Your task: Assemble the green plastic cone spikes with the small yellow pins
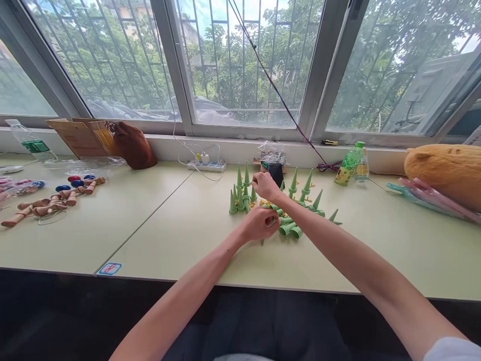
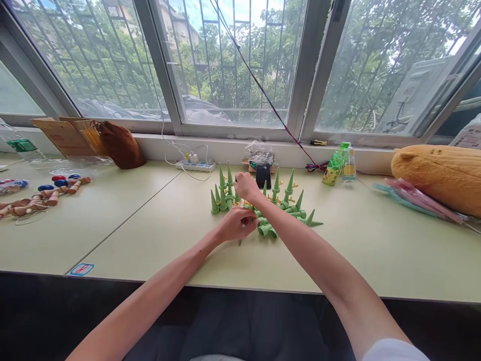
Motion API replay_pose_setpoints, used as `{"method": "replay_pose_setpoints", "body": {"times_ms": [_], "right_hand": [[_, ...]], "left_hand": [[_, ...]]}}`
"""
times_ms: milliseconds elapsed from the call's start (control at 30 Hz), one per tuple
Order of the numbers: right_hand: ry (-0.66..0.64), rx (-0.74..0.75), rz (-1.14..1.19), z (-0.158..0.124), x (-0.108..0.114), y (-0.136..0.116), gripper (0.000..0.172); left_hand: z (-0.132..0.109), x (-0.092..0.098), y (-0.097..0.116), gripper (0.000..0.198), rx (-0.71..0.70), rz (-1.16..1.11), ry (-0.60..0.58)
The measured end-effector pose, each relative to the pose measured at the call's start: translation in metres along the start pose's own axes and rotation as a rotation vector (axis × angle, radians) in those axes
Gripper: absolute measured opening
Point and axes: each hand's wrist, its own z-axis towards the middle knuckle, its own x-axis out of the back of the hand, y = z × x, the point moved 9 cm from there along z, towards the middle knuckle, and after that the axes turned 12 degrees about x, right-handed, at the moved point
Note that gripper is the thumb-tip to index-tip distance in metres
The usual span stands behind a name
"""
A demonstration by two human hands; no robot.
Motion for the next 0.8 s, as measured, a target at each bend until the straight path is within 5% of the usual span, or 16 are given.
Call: {"method": "replay_pose_setpoints", "body": {"times_ms": [167, 400, 500, 633, 800], "right_hand": [[0.147, 0.018, 0.034, -0.013, 0.025, 0.001, 0.023], [0.481, 0.175, 0.035, -0.071, 0.072, -0.008, 0.027], [0.556, 0.202, 0.053, -0.093, 0.071, -0.007, 0.028], [0.631, 0.200, 0.108, -0.109, 0.061, -0.004, 0.027], [0.632, 0.171, 0.163, -0.113, 0.055, -0.003, 0.028]], "left_hand": [[0.002, 0.004, -0.005, 0.029, 0.041, 0.057, 0.060], [0.005, 0.029, -0.021, 0.027, 0.182, 0.009, 0.313], [0.003, 0.037, -0.028, 0.010, 0.226, -0.035, 0.394], [0.005, 0.031, -0.031, 0.025, 0.212, -0.029, 0.317], [0.008, 0.026, -0.034, 0.020, 0.215, -0.012, 0.269]]}}
